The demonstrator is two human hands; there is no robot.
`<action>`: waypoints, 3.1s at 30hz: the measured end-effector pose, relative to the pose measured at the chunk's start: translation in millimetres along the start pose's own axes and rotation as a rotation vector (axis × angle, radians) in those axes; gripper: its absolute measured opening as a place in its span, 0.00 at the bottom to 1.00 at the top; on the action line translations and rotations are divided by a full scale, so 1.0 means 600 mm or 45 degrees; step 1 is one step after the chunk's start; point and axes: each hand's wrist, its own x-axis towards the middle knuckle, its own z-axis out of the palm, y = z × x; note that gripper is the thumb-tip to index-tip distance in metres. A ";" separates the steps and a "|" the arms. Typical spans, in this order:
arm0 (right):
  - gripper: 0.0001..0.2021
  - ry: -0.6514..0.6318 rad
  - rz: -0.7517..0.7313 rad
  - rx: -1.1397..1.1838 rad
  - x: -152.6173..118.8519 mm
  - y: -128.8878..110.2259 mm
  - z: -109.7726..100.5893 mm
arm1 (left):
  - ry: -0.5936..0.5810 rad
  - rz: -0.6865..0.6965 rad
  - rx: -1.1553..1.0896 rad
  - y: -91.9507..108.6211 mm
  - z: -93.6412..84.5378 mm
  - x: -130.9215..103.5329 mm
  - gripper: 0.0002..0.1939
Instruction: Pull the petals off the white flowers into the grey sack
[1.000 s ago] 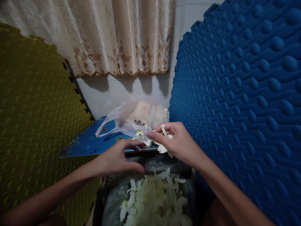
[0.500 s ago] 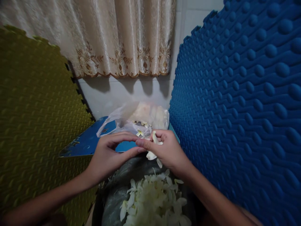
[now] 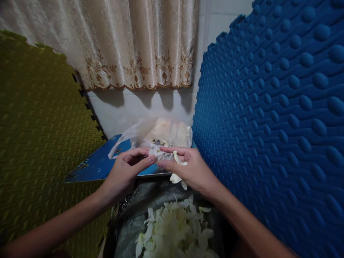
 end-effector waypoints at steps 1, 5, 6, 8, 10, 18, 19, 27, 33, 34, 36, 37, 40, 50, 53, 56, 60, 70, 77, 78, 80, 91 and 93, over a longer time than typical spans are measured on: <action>0.16 0.005 -0.037 -0.033 -0.001 0.000 0.003 | -0.025 -0.019 0.008 0.000 0.003 -0.003 0.06; 0.09 0.194 -0.122 -0.123 -0.004 -0.003 0.011 | -0.041 -0.028 0.009 0.000 0.013 -0.007 0.06; 0.10 0.241 -0.108 -0.104 -0.005 -0.004 0.011 | -0.014 -0.009 -0.026 0.001 0.013 -0.004 0.06; 0.12 0.319 -0.073 -0.027 -0.004 -0.005 0.008 | 0.106 0.042 -0.145 0.002 0.010 0.004 0.06; 0.14 0.378 -0.059 0.029 -0.001 -0.003 0.003 | 0.249 0.085 -0.263 0.004 0.003 0.012 0.07; 0.14 0.452 -0.052 0.092 0.004 0.002 -0.010 | 0.231 0.141 0.043 0.007 -0.014 0.017 0.09; 0.14 0.459 -0.058 0.086 0.003 0.000 -0.011 | 0.220 0.143 0.066 0.007 -0.015 0.017 0.09; 0.14 -0.329 -0.036 -0.697 0.008 0.006 -0.056 | -0.549 -0.330 0.322 0.007 -0.017 0.002 0.13; 0.19 -0.722 0.178 -0.852 0.017 0.028 -0.087 | -0.776 -0.647 0.428 -0.018 -0.020 -0.016 0.34; 0.19 -0.752 0.209 -0.844 0.017 0.029 -0.088 | -0.802 -0.642 0.459 -0.020 -0.021 -0.016 0.33; 0.17 -0.756 0.233 -0.813 0.015 0.027 -0.084 | -0.820 -0.624 0.497 -0.019 -0.019 -0.015 0.30; 0.17 -0.722 0.224 -0.785 0.015 0.026 -0.079 | -0.800 -0.597 0.492 -0.017 -0.017 -0.014 0.27; 0.17 -0.473 0.119 -0.611 0.012 0.023 -0.052 | -0.682 -0.404 0.399 -0.009 -0.005 -0.014 0.18; 0.16 -0.036 0.108 -0.081 0.006 0.037 0.013 | -0.293 -0.150 0.005 -0.006 0.012 -0.011 0.12; 0.18 -0.117 0.201 0.076 0.005 0.034 0.013 | -0.307 -0.130 -0.005 -0.010 0.008 -0.006 0.12; 0.20 -0.173 0.243 0.135 0.002 0.032 0.014 | -0.302 -0.113 0.056 -0.016 0.004 -0.004 0.10; 0.23 -0.163 0.234 0.122 0.000 0.032 0.011 | -0.344 -0.033 0.223 -0.016 0.000 -0.008 0.06; 0.14 -0.139 -0.121 -0.286 0.018 0.035 -0.017 | 0.023 -0.167 -0.062 -0.011 -0.016 0.005 0.06; 0.12 0.090 -0.142 -0.195 0.015 0.030 -0.009 | -0.179 -0.111 -0.007 -0.009 -0.016 0.004 0.14; 0.13 0.091 -0.090 -0.140 0.013 0.028 -0.007 | -0.200 -0.100 0.006 -0.009 -0.015 0.004 0.14; 0.13 0.050 0.017 0.003 0.007 0.023 -0.003 | -0.146 0.034 0.125 -0.008 -0.015 0.003 0.10; 0.15 -0.014 0.208 0.264 0.005 0.014 -0.002 | -0.144 0.574 0.764 -0.002 -0.020 0.008 0.11; 0.14 0.032 0.196 0.252 0.008 0.015 -0.006 | -0.254 0.477 0.708 0.001 -0.015 0.010 0.10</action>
